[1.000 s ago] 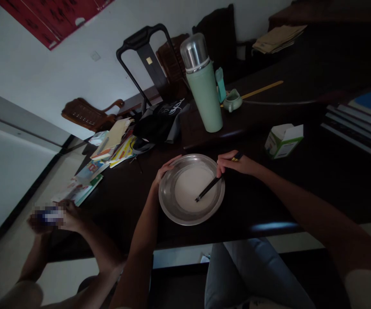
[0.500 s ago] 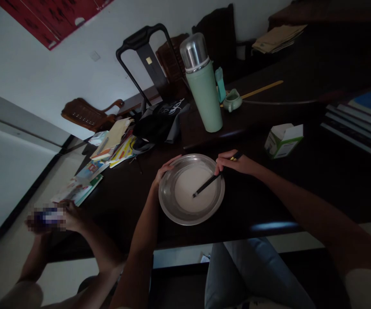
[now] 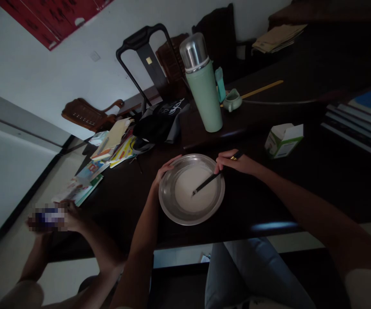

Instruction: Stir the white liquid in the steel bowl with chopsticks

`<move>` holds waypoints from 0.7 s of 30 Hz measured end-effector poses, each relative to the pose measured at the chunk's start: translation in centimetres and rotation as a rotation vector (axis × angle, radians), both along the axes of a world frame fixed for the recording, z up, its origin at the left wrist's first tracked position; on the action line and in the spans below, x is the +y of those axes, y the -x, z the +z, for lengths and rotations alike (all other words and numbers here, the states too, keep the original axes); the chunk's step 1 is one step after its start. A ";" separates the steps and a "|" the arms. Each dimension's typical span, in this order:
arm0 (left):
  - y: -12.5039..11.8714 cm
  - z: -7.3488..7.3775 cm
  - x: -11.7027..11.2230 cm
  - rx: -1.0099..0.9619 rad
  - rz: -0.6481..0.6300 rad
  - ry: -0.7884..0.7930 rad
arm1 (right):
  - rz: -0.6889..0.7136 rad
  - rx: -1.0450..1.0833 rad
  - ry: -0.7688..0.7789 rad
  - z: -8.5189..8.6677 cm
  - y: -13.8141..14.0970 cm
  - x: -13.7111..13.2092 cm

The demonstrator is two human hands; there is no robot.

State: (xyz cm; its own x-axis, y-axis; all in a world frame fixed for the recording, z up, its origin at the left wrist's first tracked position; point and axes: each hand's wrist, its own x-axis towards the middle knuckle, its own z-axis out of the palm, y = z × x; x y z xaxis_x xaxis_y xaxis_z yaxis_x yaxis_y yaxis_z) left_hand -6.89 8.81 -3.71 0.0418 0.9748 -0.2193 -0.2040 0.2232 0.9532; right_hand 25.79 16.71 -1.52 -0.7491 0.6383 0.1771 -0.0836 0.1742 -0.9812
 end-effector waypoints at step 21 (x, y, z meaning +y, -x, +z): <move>0.0 -0.1 0.0 -0.004 0.021 -0.010 | -0.074 0.065 -0.019 0.0 -1.1 1.1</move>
